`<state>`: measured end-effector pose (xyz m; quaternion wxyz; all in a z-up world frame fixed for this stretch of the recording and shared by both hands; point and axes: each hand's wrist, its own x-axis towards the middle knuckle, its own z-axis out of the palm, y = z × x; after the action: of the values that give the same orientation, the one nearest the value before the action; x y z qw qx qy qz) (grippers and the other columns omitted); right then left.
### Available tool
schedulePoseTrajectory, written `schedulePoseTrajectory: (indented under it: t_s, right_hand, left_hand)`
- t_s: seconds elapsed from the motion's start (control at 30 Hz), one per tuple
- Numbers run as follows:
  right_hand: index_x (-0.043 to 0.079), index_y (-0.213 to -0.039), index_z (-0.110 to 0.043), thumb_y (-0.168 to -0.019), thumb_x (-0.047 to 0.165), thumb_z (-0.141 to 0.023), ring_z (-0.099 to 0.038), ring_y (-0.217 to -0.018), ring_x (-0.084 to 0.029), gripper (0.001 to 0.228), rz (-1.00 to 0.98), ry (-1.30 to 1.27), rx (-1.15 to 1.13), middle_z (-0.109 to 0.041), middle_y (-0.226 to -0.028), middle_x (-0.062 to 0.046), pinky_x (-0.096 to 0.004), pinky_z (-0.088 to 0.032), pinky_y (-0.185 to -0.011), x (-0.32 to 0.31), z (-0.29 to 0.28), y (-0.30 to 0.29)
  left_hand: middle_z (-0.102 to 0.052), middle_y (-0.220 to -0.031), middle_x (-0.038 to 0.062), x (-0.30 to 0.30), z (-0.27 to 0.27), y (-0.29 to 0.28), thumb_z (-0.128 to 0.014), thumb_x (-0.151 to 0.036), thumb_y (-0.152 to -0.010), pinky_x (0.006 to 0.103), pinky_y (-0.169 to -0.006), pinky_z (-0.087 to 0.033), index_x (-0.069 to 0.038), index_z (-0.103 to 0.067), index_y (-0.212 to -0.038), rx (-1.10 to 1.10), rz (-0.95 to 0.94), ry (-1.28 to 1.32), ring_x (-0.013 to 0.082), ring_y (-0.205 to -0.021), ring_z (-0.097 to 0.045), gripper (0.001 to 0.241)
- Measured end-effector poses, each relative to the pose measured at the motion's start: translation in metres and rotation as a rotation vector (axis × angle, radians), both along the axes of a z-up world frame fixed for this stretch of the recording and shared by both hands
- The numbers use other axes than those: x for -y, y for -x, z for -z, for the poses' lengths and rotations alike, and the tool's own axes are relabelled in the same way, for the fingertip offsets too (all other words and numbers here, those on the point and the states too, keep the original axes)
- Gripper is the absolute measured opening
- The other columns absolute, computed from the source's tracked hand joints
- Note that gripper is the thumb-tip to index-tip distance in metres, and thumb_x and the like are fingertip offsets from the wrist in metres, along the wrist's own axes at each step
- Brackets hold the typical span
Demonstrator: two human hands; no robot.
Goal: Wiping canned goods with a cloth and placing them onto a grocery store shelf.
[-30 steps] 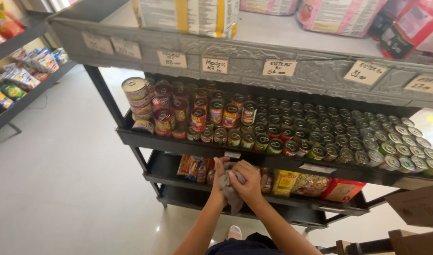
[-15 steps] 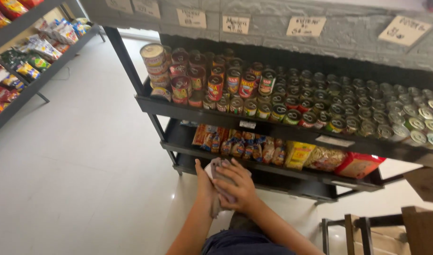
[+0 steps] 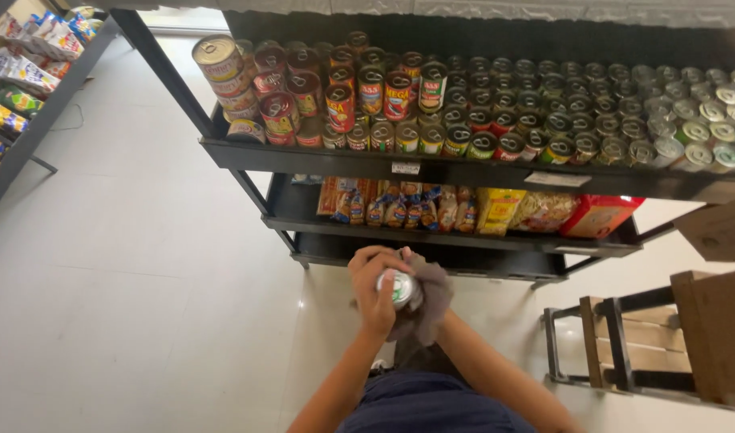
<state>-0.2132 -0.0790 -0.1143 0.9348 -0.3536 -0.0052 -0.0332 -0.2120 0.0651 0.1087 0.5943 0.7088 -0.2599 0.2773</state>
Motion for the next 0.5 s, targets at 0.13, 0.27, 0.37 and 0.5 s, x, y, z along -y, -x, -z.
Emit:
schedulePoseTrajectory:
  t_s: [0.13, 0.27, 0.37, 0.5]
  right_hand:
    - [0.012, -0.129, -0.052, -0.101, 0.035, -0.039, -0.063, -0.106, -0.011, 0.038, 0.122, -0.296, -0.420, -0.065, -0.114, -0.003, -0.030, -0.049, -0.092, 0.008, 0.040, 0.009]
    - [-0.003, -0.149, -0.042, -0.097, 0.032, -0.068, -0.049, -0.130, -0.020, 0.067, 0.191, 0.627, 0.149, -0.051, -0.140, -0.012, -0.033, -0.039, -0.110, 0.004, -0.093, 0.014]
    - [0.000, -0.153, -0.038, -0.079, 0.032, -0.084, -0.050, -0.136, -0.023, 0.092, 0.117, 0.897, 0.050, -0.053, -0.146, -0.013, -0.036, -0.039, -0.112, 0.018, -0.129, 0.019]
    - [0.001, -0.154, -0.040, -0.076, 0.028, -0.087, -0.056, -0.128, -0.024, 0.095, 0.086, 0.660, -0.178, -0.058, -0.140, -0.013, -0.038, -0.045, -0.107, 0.053, -0.115, 0.004]
  left_hand:
    - [-0.066, -0.098, 0.011, 0.012, 0.054, -0.017, -0.043, -0.035, -0.107, 0.0409, -0.090, -0.046, -0.006, -0.065, -0.093, -0.249, 0.367, 0.257, 0.0250, -0.093, -0.064, 0.039]
    - [-0.067, -0.092, 0.012, 0.031, 0.095, -0.054, -0.041, -0.041, -0.110, 0.0330, -0.074, -0.053, -0.003, -0.065, -0.097, -0.733, 0.465, 0.714, 0.0199, -0.079, -0.066, 0.047]
    - [-0.070, -0.093, 0.011, 0.045, 0.085, -0.068, -0.043, -0.044, -0.107, 0.0306, -0.074, -0.056, -0.005, -0.065, -0.102, -0.844, 0.481, 0.661, 0.0189, -0.082, -0.068, 0.045]
    - [-0.065, -0.108, 0.006, 0.056, 0.045, -0.079, -0.071, -0.036, -0.090, 0.0308, -0.086, -0.054, -0.009, -0.054, -0.122, -0.803, 0.664, 0.363, 0.0173, -0.100, -0.066, 0.045]
